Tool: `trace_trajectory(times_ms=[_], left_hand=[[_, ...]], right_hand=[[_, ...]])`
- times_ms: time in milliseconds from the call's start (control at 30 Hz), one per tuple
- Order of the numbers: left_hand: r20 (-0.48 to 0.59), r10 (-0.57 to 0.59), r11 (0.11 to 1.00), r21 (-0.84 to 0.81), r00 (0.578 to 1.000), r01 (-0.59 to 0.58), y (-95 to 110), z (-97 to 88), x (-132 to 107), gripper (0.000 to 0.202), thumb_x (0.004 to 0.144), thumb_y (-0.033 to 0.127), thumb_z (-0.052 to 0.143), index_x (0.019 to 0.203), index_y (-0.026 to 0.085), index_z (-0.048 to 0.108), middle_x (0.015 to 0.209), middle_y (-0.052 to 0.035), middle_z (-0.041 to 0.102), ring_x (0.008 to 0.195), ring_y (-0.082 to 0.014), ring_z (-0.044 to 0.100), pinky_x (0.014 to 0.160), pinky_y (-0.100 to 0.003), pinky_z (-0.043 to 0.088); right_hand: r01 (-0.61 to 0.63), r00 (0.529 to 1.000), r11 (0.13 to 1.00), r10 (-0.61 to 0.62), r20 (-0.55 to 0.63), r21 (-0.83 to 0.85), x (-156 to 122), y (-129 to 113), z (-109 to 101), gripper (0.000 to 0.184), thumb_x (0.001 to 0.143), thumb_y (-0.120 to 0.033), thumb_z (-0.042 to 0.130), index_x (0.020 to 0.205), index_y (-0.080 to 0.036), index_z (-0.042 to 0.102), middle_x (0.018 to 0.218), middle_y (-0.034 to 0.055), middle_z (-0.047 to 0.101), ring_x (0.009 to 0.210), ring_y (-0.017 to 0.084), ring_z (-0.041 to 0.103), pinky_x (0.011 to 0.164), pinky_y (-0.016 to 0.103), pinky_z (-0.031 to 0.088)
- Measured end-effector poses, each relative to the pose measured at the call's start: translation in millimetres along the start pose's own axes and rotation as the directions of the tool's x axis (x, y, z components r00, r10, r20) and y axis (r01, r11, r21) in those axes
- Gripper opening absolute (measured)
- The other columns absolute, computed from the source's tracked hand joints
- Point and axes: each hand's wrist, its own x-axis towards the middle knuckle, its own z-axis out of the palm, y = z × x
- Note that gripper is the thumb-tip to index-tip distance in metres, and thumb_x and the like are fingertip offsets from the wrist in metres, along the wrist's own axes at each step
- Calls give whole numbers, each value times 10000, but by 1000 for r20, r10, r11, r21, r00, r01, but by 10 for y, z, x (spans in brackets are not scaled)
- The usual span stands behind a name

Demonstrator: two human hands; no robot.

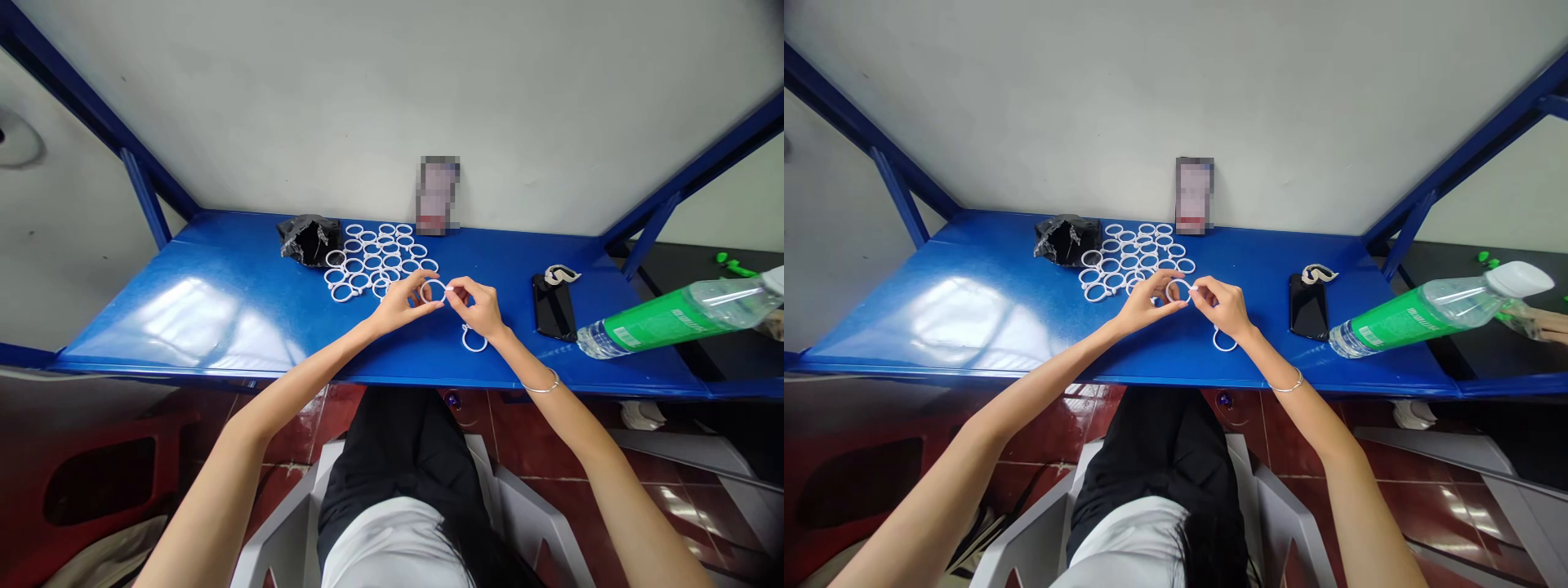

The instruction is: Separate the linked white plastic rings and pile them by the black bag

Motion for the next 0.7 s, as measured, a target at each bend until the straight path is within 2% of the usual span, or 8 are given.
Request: trace_trajectory(times_ms=[200, 467, 700], left_hand=[[21, 85, 987, 132, 996, -87, -80, 22, -13, 525, 848, 494, 628, 1248, 182, 493, 811, -3, 595, 642, -89, 551, 614, -208, 516], [24, 167, 894, 417, 986, -162, -72, -8, -26, 469, 898, 448, 575, 1270, 173, 499, 853, -23, 639, 650, -90, 582, 598, -197, 479], [-14, 224, 883, 427, 975, -197, -83, -42, -14, 431, 878, 418, 598, 1209, 151, 533, 796, -5, 635, 585, -74, 561, 588, -191, 481]], right_hand=[[-101, 995, 992, 100, 25, 79, -4, -1, 20, 210, 921, -392, 533, 845, -210, 603, 628, -11, 621, 501, 113, 563, 487, 221, 454], [-108, 994, 988, 103, 48, 110, 2, -1, 14, 196, 920, -380, 540, 859, -211, 618, 632, -15, 624, 514, 113, 569, 497, 221, 468], [-53, 997, 993, 47, 60, 106, 8, 3, -46, 162, 916, -313, 548, 1017, -220, 634, 672, -24, 659, 524, 107, 585, 520, 216, 490]])
